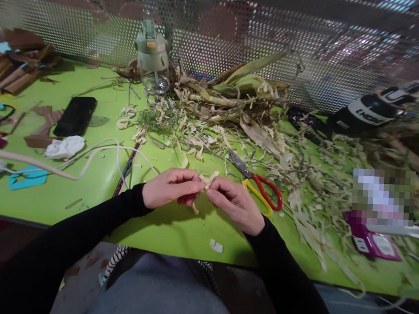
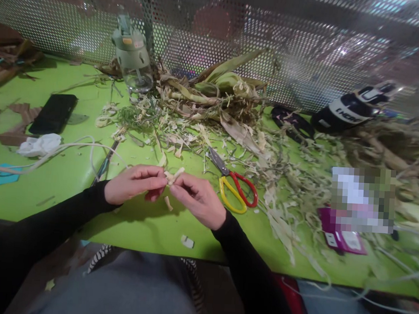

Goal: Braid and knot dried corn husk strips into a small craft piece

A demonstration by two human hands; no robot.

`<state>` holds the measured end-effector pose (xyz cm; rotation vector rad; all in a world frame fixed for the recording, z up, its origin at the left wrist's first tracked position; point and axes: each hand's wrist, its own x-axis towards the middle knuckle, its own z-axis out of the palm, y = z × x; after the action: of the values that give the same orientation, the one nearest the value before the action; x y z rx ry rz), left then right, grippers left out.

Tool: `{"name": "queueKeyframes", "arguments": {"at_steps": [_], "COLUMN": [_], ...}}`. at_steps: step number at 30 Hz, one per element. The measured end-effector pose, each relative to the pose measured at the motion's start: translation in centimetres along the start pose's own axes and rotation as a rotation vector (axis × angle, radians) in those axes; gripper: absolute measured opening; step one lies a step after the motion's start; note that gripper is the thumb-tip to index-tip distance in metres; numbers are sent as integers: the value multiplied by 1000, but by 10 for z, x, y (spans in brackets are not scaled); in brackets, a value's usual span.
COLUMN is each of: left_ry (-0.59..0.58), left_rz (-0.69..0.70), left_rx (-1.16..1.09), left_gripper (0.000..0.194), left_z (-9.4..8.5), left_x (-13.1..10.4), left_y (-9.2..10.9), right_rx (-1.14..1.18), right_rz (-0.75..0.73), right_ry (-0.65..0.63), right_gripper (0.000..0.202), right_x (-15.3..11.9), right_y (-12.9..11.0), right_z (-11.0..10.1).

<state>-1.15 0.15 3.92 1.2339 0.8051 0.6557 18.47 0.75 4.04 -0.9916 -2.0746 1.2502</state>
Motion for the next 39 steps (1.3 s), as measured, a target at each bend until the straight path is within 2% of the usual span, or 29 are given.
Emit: {"name": "queueKeyframes", "arguments": {"at_steps": [3,8,10,13,15,18,20,23,27,29,32,36,39], "left_ry": [90,199,220,197,198,247,289,286,239,236,195,93,117], "left_rz": [30,48,55,68,103,199,261,292,237,190,99,-45,-22], "left_rx": [3,106,168,240,337,514,554,459,205,51,-143,-275,-226], "left_gripper": [32,26,25,25,24,23,22,20,25,32,42,29,25], "left_z": [2,1,-1,-1,1,4,6,9,12,13,11,10,12], "left_x": [0,4,5,4,3,3,2,0,1,3,7,9,8], "left_y": [-2,-8,-9,-10,-10,-11,-11,-11,-15,-16,-16,-14,-16], "right_rx": [63,-196,-269,-249,-234,-177,-84,115,307,265,78,-63,-173], "right_rz": [-15,-25,-10,-17,-24,-23,-15,24,76,58,-17,-67,-101], "right_ry": [-3,167,224,306,288,195,197,245,291,312,332,333,356], "right_gripper": [29,28,32,34,29,17,12,11,15,16,14,12,9], "right_x": [-1,1,2,2,2,3,3,2,1,1,1,0,-1], "right_y": [-1,4,6,5,3,1,1,2,5,6,6,4,1], "right_z": [3,9,5,-4,-7,-6,-3,3,9,9,8,8,13]}}
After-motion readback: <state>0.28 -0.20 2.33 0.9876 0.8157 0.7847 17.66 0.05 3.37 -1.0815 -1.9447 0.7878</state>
